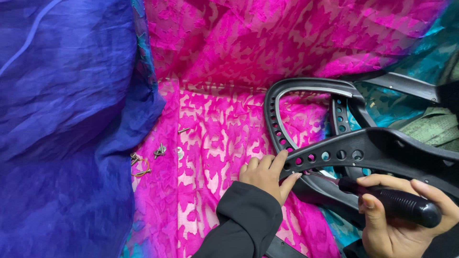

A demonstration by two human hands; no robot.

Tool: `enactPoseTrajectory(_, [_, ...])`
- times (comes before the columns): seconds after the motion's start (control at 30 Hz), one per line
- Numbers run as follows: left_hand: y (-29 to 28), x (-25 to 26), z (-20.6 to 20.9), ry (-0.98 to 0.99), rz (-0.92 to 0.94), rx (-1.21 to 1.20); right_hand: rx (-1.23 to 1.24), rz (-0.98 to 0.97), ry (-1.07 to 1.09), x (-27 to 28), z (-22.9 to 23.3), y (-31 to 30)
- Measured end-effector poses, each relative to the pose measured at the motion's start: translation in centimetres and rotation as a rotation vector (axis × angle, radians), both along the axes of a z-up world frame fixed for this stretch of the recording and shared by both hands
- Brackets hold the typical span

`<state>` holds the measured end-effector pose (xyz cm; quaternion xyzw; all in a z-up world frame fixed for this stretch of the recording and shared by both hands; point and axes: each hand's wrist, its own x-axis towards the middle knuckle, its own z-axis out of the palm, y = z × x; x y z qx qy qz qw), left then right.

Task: The person uses a screwdriver to drive screws into black plastic chair frame parts laid on a fabric-covered surface, aligning the frame pieces and tightening screws one at a time while holding the parts steady with the other hand.

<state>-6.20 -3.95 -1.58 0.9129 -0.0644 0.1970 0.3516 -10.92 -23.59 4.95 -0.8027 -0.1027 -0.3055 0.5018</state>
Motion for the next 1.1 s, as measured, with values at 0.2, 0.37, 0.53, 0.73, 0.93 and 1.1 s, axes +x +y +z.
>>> enactPoseTrajectory(0.2, [-0.4,0.1,0.3,0.020,0.038,-0.010,0.153,0.053,-0.082,-0.2,-2.3,-1.3])
enactPoseTrajectory(0.37, [-0.4,0.0,0.0,-0.041,0.032,0.010,0.221,0.073,-0.046,-1.1,-3.7,-3.0])
enactPoseTrajectory(0.53, [-0.3,0.0,-0.1,-0.031,-0.010,0.007,0.270,0.166,-0.083,-1.3,-4.5,-3.0])
enactPoseTrajectory(0.73, [-0.2,0.0,-0.1,-0.041,-0.027,0.028,0.279,0.158,-0.077,-0.6,-3.3,-1.1])
enactPoseTrajectory(0.93, [-0.1,0.0,0.0,-0.025,-0.031,0.019,0.212,0.112,-0.060,-0.4,-2.3,0.3])
enactPoseTrajectory(1.1, [-0.1,0.1,-0.1,-0.030,-0.029,0.017,0.234,0.122,-0.058,-0.3,-2.2,0.4])
